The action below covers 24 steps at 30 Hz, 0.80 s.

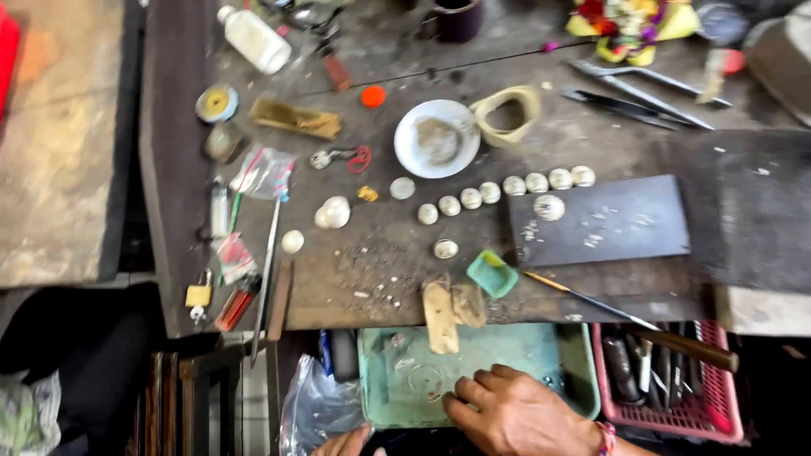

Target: Applying flux to small silver jewelry components using a fine brush at a jeweler's workbench.

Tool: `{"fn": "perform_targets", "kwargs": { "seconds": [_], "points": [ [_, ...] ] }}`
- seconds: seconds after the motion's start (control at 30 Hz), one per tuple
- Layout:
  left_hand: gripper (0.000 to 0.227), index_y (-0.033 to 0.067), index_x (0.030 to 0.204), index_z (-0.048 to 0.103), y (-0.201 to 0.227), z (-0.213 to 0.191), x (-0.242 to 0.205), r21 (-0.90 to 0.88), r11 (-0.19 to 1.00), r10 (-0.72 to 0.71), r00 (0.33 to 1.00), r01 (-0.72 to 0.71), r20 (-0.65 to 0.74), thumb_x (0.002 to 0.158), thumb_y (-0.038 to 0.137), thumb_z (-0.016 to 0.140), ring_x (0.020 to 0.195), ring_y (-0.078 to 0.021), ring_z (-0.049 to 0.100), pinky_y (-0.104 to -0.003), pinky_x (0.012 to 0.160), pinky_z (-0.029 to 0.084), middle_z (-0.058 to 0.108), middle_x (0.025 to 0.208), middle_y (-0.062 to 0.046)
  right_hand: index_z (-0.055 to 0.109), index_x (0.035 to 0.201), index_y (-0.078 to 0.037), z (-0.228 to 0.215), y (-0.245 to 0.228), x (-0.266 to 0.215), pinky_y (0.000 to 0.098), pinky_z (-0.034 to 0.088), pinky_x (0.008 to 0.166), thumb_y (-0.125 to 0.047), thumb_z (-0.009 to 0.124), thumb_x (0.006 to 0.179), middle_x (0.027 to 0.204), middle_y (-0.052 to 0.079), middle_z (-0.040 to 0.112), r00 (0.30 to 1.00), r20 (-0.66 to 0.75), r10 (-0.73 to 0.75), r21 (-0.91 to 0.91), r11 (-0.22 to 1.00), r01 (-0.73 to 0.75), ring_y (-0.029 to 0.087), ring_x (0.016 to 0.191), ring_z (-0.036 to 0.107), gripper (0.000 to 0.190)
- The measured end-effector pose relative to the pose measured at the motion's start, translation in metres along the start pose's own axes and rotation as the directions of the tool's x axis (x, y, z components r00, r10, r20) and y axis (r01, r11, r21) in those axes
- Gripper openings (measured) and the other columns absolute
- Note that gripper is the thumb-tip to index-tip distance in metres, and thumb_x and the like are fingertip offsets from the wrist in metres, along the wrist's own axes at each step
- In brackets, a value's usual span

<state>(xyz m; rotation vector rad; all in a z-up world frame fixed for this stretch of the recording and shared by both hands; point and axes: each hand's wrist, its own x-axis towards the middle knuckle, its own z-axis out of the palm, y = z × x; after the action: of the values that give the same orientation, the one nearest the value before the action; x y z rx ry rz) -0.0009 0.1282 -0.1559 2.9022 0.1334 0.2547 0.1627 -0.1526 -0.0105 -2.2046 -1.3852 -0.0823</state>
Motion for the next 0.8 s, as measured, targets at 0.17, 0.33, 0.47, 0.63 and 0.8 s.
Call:
{"fn": "perform_targets", "kwargs": {
  "seconds": [0.17,0.33,0.47,0.63,0.8],
  "points": [
    [0.048,0.0202,0.076,0.071,0.045,-0.031,0.014,0.079,0.979,-0.187,0.982,0.189,-0.035,0.068,0.052,0.036,0.067,-0.0192,0.062,-0.039,0.074,0.044,0.068,0.067,0.001,0.051,0.096,-0.005,0.006,0.007,0.003,0.0372,0.042,0.049,-0.013,0.044,0.086,0.079,0.01,0.051,0.992,0.107,0.061,0.052,0.996,-0.066,0.026,0.049,0.05,0.015],
    [0.046,0.0219,0.078,0.071,0.018,-0.012,0.004,0.101,0.989,-0.121,0.985,0.109,0.121,0.067,0.055,0.04,0.061,-0.0181,0.062,-0.038,0.061,0.047,0.067,0.065,0.003,0.051,0.1,-0.005,0.01,0.014,0.001,0.0376,0.041,0.05,-0.015,0.042,0.087,0.08,0.01,0.052,0.981,0.169,0.094,0.036,0.994,-0.101,0.027,0.051,0.05,0.019],
    [0.046,0.023,0.084,0.069,-0.013,0.013,-0.015,0.031,0.999,0.025,0.962,-0.035,0.273,0.066,0.059,0.045,0.05,-0.0173,0.06,-0.035,0.05,0.046,0.067,0.064,0.005,0.052,0.1,-0.004,0.014,0.02,0.004,0.0374,0.042,0.051,-0.015,0.042,0.086,0.081,0.011,0.052,0.98,0.18,0.086,0.039,0.995,-0.094,0.027,0.051,0.051,0.02],
    [0.041,0.0237,0.081,0.07,0.041,-0.031,0.02,0.093,0.987,-0.142,0.976,0.127,0.168,0.065,0.053,0.046,0.067,-0.0172,0.063,-0.039,0.066,0.047,0.069,0.071,0.005,0.051,0.101,-0.006,0.023,0.022,0.002,0.0372,0.042,0.05,-0.018,0.043,0.086,0.084,0.01,0.053,0.973,0.215,0.087,0.041,0.994,-0.098,0.027,0.051,0.051,0.02],
    [0.039,0.0196,0.074,0.068,0.058,-0.037,0.03,0.023,0.991,-0.123,0.976,0.13,-0.18,0.073,0.046,0.039,0.063,-0.015,0.059,-0.038,0.076,0.04,0.065,0.064,0.005,0.053,0.098,-0.008,0.027,0.02,0.003,0.0342,0.041,0.049,-0.015,0.049,0.082,0.082,0.006,0.055,0.982,0.176,0.066,-0.084,0.995,-0.052,0.021,0.056,0.053,0.018]
  ]
}}
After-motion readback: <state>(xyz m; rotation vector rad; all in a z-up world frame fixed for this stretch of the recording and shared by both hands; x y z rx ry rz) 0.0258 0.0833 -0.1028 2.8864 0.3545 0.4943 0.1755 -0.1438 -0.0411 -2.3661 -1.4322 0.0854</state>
